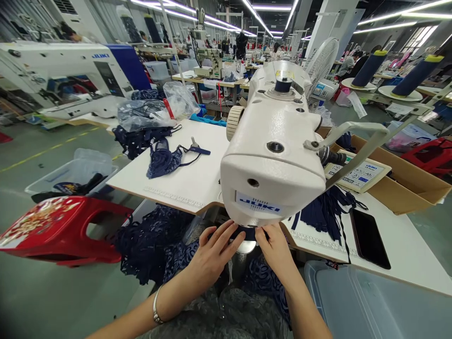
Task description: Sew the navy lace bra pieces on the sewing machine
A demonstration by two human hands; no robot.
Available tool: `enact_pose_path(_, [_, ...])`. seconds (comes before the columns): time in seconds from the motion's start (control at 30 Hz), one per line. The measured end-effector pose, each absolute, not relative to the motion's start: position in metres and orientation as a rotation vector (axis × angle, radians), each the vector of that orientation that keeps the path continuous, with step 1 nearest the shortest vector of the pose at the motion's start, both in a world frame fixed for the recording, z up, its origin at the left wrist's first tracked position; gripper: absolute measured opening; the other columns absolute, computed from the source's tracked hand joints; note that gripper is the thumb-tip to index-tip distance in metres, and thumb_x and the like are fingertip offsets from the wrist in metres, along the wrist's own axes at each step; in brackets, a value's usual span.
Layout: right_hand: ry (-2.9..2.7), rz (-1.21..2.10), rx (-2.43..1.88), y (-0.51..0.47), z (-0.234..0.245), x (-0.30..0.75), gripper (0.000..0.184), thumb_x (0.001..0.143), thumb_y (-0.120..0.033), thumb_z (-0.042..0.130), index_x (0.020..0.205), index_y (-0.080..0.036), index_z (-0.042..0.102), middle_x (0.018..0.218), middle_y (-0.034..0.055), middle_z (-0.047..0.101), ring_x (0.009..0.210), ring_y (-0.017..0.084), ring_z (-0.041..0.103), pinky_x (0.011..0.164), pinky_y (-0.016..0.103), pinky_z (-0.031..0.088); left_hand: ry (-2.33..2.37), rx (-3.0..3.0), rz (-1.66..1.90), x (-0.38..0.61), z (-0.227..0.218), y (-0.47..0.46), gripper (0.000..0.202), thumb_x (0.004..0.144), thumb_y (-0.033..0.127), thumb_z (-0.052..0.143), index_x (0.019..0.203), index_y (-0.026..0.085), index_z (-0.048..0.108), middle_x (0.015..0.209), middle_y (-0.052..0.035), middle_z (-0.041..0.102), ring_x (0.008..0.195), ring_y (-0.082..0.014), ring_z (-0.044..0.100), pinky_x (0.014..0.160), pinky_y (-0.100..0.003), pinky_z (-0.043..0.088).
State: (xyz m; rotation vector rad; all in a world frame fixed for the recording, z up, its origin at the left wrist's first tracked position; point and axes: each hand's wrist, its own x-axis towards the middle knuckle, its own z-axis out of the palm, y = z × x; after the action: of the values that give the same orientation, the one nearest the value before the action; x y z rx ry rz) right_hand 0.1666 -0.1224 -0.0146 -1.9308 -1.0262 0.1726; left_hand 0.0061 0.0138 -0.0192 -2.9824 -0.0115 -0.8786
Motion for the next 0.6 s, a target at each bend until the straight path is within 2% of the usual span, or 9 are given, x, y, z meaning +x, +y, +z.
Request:
enact_pose_path(0.3, [-1.035,0.161,-1.902,-0.121,-0.01,0.164,0.029,0.097,-0.035,0.041,0.079,-0.021,0.058,0.092,0.0088,0.059,0.095,0.027,0.056,0.074,0.036,0.046,-0.042,-3.009,-0.919,0.007,-0.02,0.012,0.041,0.097,0.011,0.042,0.135,0.023,0.052,0.137,-0.0096,0.054,0.136,-0.0227,0.04,0.107,-0.038,0.027])
enact_pose_path(0.43, [-1.01,0.117,-1.881,-0.123,-0.006,0.159,0.021,0.099,-0.034,0.041,0.091,-0.022,0.057,0.095,0.0077,0.056,0.093,0.024,0.054,0.078,0.036,0.046,-0.003,-2.989,-0.901,0.008,-0.02,0.011,0.045,0.094,0.008,0.043,0.137,0.022,0.05,0.138,-0.0108,0.053,0.136,-0.0245,0.04,0.107,-0.04,0.027])
enact_pose_path(0.6, [-0.878,0.15,-1.895,-0.124,-0.004,0.155,0.017,0.099,-0.038,0.044,0.096,-0.022,0.051,0.087,0.0043,0.052,0.08,0.021,0.053,0.069,0.033,0.045,-0.003,-2.974,-0.908,0.01,-0.02,0.009,0.046,0.093,0.006,0.04,0.135,0.022,0.051,0.137,-0.0104,0.054,0.135,-0.0255,0.04,0.107,-0.042,0.027])
